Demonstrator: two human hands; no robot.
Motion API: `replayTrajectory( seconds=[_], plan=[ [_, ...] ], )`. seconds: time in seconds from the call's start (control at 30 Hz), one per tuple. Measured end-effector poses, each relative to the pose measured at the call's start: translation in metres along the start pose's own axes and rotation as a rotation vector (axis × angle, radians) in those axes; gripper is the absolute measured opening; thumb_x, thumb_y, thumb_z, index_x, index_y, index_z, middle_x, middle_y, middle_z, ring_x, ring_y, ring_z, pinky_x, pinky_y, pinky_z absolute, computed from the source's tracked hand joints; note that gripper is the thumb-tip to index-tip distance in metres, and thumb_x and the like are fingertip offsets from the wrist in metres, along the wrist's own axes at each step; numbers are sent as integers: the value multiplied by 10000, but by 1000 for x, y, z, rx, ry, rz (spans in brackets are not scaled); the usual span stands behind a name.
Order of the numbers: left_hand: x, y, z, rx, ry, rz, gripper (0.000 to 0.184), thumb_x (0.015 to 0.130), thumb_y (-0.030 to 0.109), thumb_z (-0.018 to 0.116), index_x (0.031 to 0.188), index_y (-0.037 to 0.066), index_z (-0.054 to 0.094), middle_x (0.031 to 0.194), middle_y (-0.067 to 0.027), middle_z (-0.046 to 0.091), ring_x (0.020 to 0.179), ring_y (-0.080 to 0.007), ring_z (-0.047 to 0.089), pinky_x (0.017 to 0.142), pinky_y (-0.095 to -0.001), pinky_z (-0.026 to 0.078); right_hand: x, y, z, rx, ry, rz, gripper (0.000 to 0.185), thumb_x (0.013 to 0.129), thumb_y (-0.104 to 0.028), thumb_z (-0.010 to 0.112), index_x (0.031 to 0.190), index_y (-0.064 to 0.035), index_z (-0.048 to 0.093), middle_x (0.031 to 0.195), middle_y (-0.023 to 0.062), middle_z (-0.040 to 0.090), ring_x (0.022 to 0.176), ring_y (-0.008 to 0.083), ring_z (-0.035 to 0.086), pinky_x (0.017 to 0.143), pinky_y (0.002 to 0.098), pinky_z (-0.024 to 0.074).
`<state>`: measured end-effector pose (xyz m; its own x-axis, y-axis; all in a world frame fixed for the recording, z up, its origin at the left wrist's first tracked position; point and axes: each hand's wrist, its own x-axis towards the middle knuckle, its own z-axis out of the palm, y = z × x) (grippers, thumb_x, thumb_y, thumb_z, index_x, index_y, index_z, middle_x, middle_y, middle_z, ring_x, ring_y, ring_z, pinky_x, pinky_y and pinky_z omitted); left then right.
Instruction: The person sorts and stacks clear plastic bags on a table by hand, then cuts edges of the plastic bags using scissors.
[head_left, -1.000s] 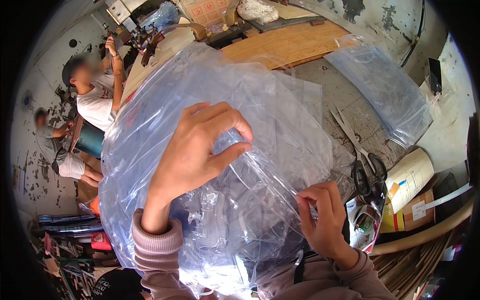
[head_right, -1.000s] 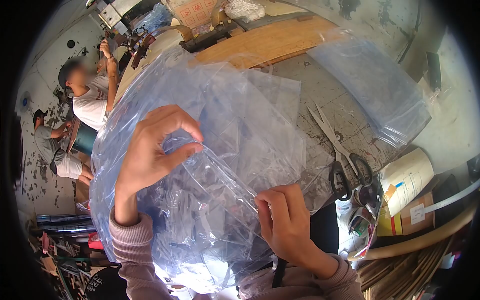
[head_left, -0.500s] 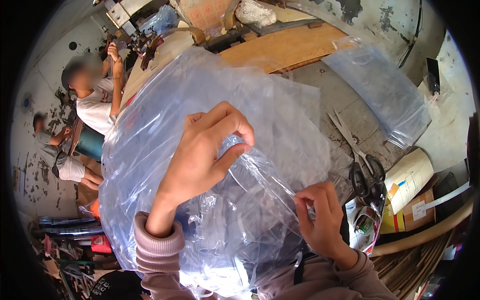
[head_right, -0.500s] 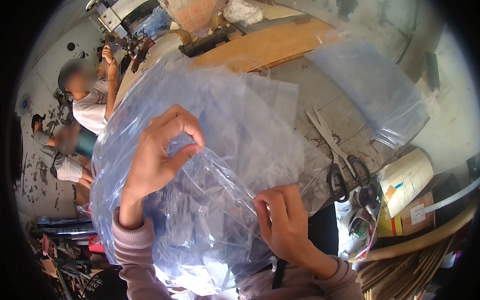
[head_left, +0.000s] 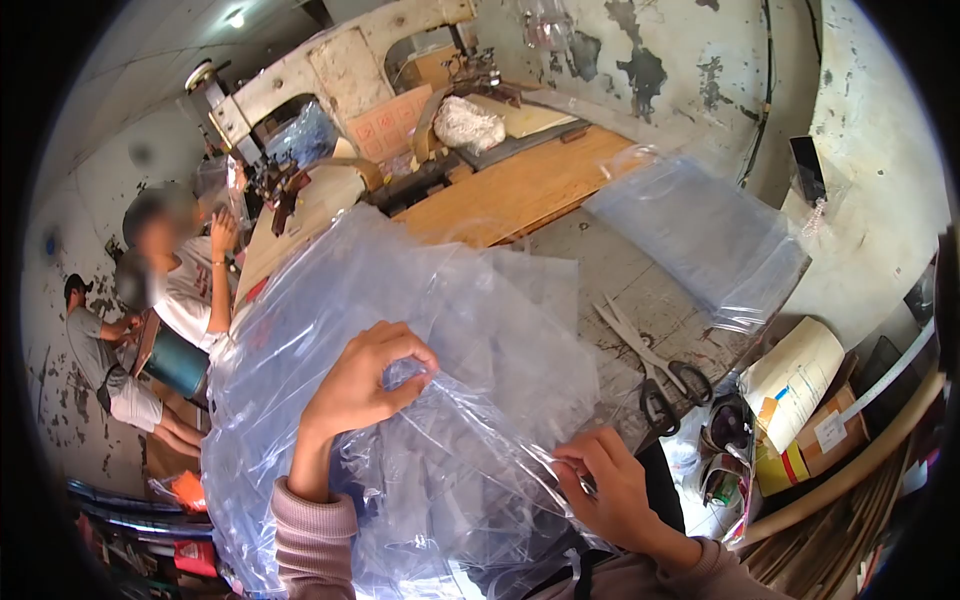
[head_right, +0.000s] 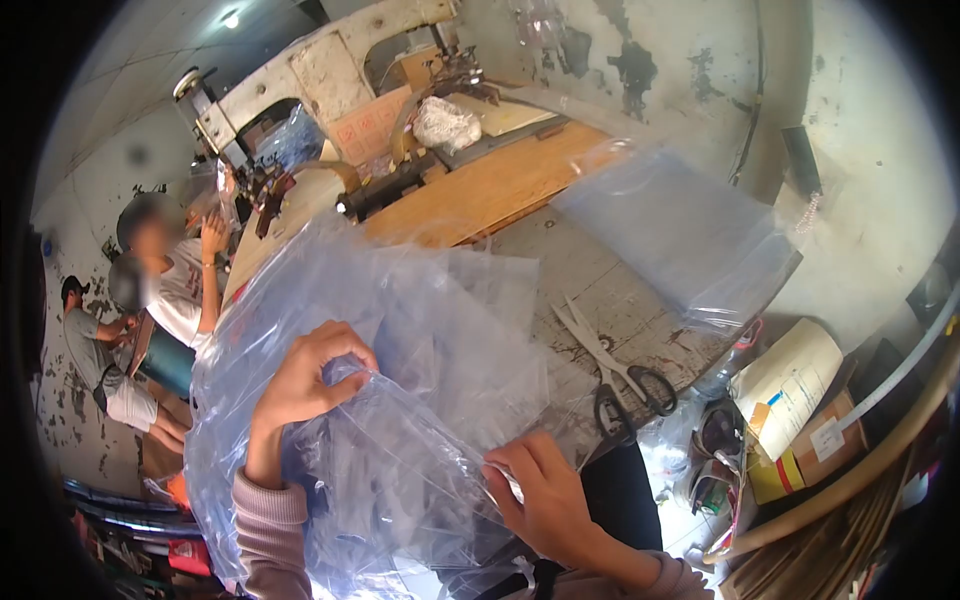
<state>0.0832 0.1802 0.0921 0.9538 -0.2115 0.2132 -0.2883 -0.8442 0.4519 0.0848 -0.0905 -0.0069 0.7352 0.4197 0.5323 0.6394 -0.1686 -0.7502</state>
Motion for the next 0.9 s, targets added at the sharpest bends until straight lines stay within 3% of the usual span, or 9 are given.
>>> replayTrajectory(
  seconds=[0.07,0.17,0.3,0.37,0.5,0.63,0.7,0.77,0.9],
  plan=[
    [0,2,-1,-10,39,30,156,686,-11,647,828,49,630,802,-65,616,773,-234,583,635,-327,435,-8,1,-14,14,37,20,159,748,10,680,887,-20,608,815,79,542,672,200,556,545,268,457],
    [-3,10,-18,-46,29,-73,153,686,-39,645,816,39,628,783,-55,614,733,-188,581,619,-302,430,-21,4,-37,32,103,50,143,749,20,673,875,-15,614,794,71,549,657,180,552,548,255,456],
    [-24,7,-61,124,217,-16,129,728,-26,661,835,31,620,775,-55,598,723,-138,562,624,-249,413,-38,12,-58,27,125,169,115,758,18,669,853,-18,617,787,72,558,642,150,564,549,239,458],
    [-48,11,-84,36,449,-212,125,768,-1,650,878,30,600,792,-25,573,739,-112,541,650,-231,406,-45,18,-61,43,141,224,100,767,15,664,849,-16,615,791,79,560,631,144,571,545,233,456],
    [-117,14,-157,173,709,-305,147,844,50,606,986,28,571,840,8,545,792,-87,502,715,-216,398,-47,29,-71,46,138,256,85,778,10,656,849,-8,612,802,81,560,629,147,575,546,234,457],
    [-248,20,-295,680,868,-391,218,898,113,555,1103,48,590,1044,-57,555,906,-172,529,778,-274,429,-41,39,-76,11,161,291,83,778,10,651,849,-6,610,810,85,552,635,157,574,563,245,463],
    [-207,117,-249,1000,1168,-339,219,788,188,686,899,0,668,912,-166,661,808,-251,646,738,-405,507,-36,43,-79,21,151,321,90,775,14,644,855,-9,609,822,96,547,659,179,569,580,262,463],
    [-203,149,-248,1501,1441,-23,176,846,178,643,856,7,680,715,-144,653,633,-245,622,590,-382,500,-33,49,-81,-73,177,270,99,774,17,637,863,-12,608,843,106,545,687,202,562,588,275,461],
    [-199,181,-230,1925,1340,276,149,813,108,650,940,45,698,693,-93,594,524,-213,532,514,-357,437,-27,51,-79,-73,200,278,102,775,5,636,870,-10,601,866,111,522,719,216,547,613,285,446]
  ],
)
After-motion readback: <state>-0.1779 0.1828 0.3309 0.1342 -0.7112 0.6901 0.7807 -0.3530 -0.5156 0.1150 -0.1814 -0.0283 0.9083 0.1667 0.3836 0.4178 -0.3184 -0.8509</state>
